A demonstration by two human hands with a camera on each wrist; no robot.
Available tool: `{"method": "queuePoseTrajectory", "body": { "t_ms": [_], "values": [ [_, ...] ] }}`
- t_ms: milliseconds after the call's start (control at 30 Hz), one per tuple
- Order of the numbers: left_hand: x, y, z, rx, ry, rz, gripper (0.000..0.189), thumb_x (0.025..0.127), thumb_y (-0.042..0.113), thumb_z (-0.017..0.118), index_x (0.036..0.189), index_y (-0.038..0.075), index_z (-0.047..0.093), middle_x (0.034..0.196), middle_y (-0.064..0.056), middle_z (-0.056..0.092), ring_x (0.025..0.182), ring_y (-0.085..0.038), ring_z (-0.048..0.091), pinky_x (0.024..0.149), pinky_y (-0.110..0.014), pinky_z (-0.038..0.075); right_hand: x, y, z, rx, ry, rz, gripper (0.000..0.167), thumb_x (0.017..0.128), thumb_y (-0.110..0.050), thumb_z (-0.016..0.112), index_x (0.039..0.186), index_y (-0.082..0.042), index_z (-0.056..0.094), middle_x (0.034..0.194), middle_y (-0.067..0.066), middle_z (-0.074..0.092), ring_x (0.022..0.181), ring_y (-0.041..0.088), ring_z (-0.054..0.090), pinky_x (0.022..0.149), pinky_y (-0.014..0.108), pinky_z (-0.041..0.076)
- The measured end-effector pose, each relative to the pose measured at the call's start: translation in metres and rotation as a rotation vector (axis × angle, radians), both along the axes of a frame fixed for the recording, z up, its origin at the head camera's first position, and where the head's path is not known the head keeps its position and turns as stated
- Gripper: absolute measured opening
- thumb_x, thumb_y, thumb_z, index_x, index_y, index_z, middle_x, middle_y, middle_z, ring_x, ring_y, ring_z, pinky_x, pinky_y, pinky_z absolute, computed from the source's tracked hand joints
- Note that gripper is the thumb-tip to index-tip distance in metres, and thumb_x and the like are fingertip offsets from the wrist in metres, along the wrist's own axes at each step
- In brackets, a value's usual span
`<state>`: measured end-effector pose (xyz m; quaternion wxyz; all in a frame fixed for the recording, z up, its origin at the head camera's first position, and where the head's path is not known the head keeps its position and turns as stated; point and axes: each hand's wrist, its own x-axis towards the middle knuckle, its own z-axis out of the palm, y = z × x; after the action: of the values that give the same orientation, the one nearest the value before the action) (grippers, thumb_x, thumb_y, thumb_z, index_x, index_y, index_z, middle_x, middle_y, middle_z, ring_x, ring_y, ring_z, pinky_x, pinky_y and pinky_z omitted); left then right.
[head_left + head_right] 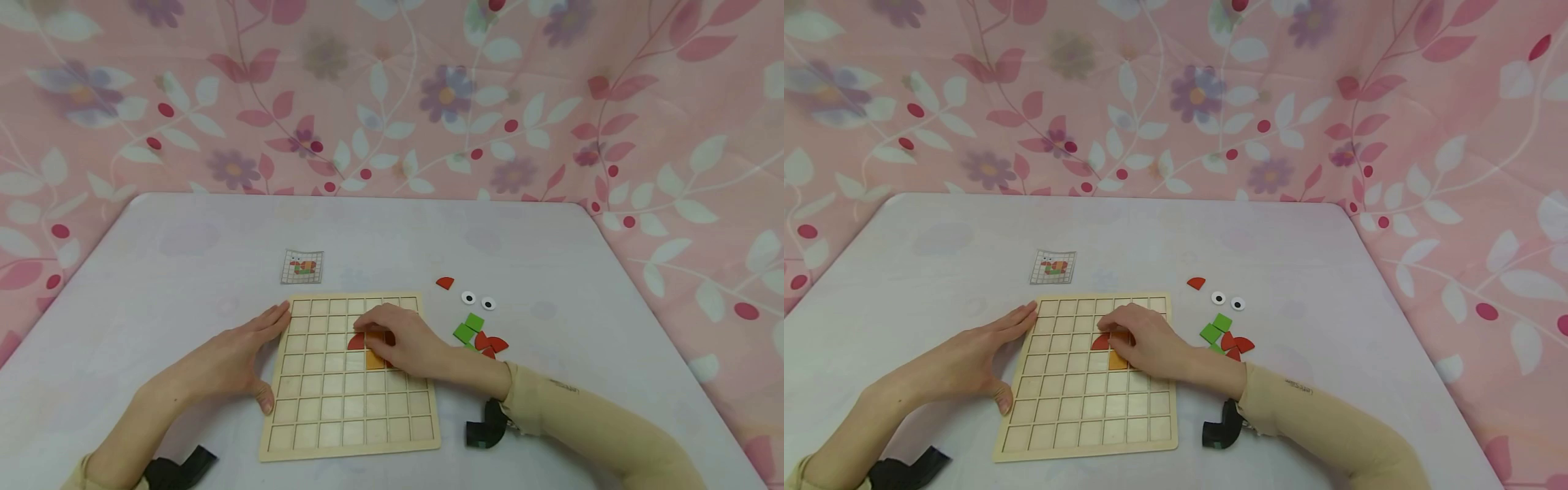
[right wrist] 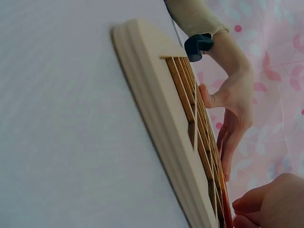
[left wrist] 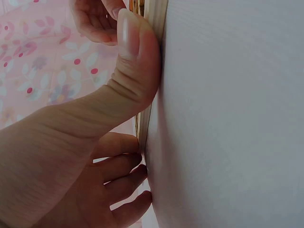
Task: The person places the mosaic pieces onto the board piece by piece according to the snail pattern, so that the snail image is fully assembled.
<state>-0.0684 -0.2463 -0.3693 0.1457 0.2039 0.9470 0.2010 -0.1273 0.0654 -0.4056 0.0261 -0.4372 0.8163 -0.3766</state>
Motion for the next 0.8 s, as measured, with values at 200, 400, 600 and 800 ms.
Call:
{"method": "queuePoseTrajectory", "body": {
  "t_ms": [200, 400, 600, 800],
  "values": [
    [0.0, 0.001, 0.001, -0.006, -0.001, 0.001, 0.144, 0.042, 0.071, 0.079, 0.156, -0.001, 0.029, 0.166, -0.015, 0.018, 0.149, -0.041, 0.026, 0.108, -0.058, 0.039, -0.013, 0.025, -0.003, -0.031, 0.09, -0.164, 0.021, 0.09, -0.006, 0.07, 0.111, -0.008, 0.069, 0.107, 0.002, 0.07, 0.098, 0.016, 0.065, 0.086, 0.03, 0.055],
    [0.0, 0.001, 0.002, -0.012, 0.004, 0.0, 0.144, 0.042, 0.072, 0.079, 0.156, -0.001, 0.029, 0.166, -0.015, 0.019, 0.149, -0.04, 0.026, 0.108, -0.057, 0.039, -0.037, 0.062, -0.007, -0.003, 0.18, -0.427, 0.021, 0.088, -0.006, 0.072, 0.108, -0.004, 0.07, 0.105, 0.008, 0.071, 0.096, 0.023, 0.062, 0.085, 0.041, 0.053],
    [0.0, 0.0, 0.001, -0.013, 0.004, -0.003, 0.144, 0.041, 0.072, 0.079, 0.155, -0.001, 0.029, 0.166, -0.015, 0.019, 0.149, -0.04, 0.026, 0.108, -0.057, 0.039, -0.052, 0.086, -0.011, 0.043, 0.173, -0.573, 0.025, 0.086, -0.008, 0.076, 0.109, 0.0, 0.07, 0.105, 0.013, 0.07, 0.099, 0.03, 0.058, 0.085, 0.046, 0.051],
    [0.0, 0.001, 0.001, -0.012, 0.003, 0.001, 0.144, 0.042, 0.071, 0.08, 0.155, -0.001, 0.03, 0.166, -0.015, 0.019, 0.149, -0.04, 0.026, 0.108, -0.057, 0.039, -0.053, 0.092, -0.013, 0.027, 0.159, -0.546, 0.024, 0.089, -0.008, 0.074, 0.111, 0.001, 0.069, 0.101, 0.014, 0.069, 0.094, 0.029, 0.059, 0.081, 0.044, 0.05]
  ]
}}
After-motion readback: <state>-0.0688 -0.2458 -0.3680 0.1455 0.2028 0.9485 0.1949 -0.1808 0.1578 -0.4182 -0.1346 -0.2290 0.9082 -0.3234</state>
